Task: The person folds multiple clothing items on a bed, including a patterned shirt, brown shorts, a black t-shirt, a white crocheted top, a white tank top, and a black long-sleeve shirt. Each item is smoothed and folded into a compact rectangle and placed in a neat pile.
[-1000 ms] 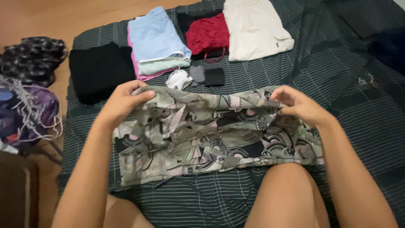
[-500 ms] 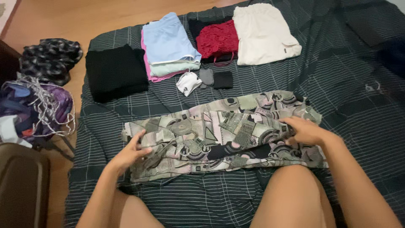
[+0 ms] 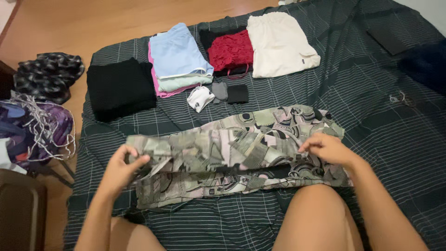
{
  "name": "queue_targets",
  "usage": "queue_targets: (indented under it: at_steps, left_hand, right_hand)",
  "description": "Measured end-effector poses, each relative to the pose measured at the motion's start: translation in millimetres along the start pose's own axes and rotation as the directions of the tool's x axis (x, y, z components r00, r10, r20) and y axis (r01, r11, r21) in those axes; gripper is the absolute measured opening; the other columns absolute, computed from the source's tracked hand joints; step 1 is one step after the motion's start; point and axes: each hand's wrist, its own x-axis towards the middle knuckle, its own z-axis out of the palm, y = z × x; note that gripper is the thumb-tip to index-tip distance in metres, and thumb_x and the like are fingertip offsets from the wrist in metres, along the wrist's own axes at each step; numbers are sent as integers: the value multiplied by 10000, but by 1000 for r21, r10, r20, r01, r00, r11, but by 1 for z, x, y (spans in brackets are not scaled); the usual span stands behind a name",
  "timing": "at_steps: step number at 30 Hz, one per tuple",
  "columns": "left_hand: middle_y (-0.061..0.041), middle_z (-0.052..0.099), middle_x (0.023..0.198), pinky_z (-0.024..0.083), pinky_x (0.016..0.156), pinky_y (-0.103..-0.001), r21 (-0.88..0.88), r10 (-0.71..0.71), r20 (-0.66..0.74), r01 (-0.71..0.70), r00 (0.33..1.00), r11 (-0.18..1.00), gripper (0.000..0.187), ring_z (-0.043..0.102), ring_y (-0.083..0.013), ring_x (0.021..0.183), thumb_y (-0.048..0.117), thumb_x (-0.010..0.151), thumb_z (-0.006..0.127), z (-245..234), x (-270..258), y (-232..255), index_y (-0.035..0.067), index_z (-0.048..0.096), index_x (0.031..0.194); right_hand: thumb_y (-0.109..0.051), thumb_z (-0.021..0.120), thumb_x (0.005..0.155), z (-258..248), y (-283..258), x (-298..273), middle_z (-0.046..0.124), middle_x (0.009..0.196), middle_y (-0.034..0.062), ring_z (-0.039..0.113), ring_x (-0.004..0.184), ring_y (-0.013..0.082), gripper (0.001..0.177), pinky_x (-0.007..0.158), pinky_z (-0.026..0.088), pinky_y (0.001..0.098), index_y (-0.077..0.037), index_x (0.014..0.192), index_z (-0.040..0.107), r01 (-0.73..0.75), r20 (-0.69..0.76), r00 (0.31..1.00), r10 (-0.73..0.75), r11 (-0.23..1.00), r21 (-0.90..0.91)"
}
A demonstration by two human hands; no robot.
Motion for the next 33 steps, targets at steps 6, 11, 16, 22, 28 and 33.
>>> queue_targets:
  at_steps: [6, 11, 16, 22, 28, 33]
  left_hand:
    - [-51, 550, 1392, 450, 1016, -345, -129, 27, -83, -37, 996, 991, 829, 567, -189, 1215, 7, 699, 744, 18, -10, -11, 183, 453, 1455]
    - [-172, 604, 1479, 478, 1056, -386, -106, -143, 28, 145, 989, 984, 713, 586, -261, 1304, 107, 821, 747, 14, -10, -5, 101, 552, 1507]
    - [-148, 364, 1590, 518, 1031, -488, 126, -313, 27, 307, 949, 943, 1038, 577, -351, 1272, 314, 650, 863, 4, -15, -9, 259, 377, 1566]
    - [-204, 40, 1686, 323, 1168, -560, 564, -240, 147, 118, 960, 817, 1097, 181, -410, 1545, 516, 659, 918, 33, -28, -16, 278, 374, 1581]
    - [-138, -114, 1710, 401, 1147, -521, 945, -364, 208, -91, 908, 313, 1063, 109, -373, 1570, 474, 660, 920, 72, -35, 8, 353, 363, 1557]
    - [-34, 573, 1509, 573, 987, -451, 890, -49, 281, -241, 958, 388, 433, 638, -309, 1240, 135, 825, 679, 65, -23, -14, 237, 703, 1245]
  right_hand:
    - [-41, 602, 883, 27, -20, 24, 637, 1001, 78, 623, 935, 206, 273, 839, 507, 325, -154, 1010, 815, 131, -379, 913, -151, 988, -79]
    - [31, 555, 757, 27, -59, 41, 667, 1139, 97, 666, 1057, 240, 426, 955, 529, 354, -154, 1102, 724, 228, -142, 968, -208, 963, 141]
    - [-15, 700, 648, 29, -68, 21, 543, 1427, 119, 482, 1325, 314, 718, 1072, 304, 503, -222, 1331, 619, 85, 4, 996, -86, 980, -180]
    - [-101, 631, 836, 44, -1, 14, 580, 1371, 160, 514, 1257, 317, 493, 1066, 412, 432, -124, 1326, 686, 163, -611, 791, -23, 971, 174]
    - [-180, 683, 935, 40, 39, 40, 632, 1095, 47, 592, 899, 135, 325, 691, 514, 310, -63, 1236, 646, -20, -473, 624, 622, 618, 786]
    - [-80, 767, 817, 61, 38, 34, 649, 1012, 83, 637, 747, 182, 616, 523, 492, 351, -189, 1294, 393, -89, -231, 619, 751, 359, 929]
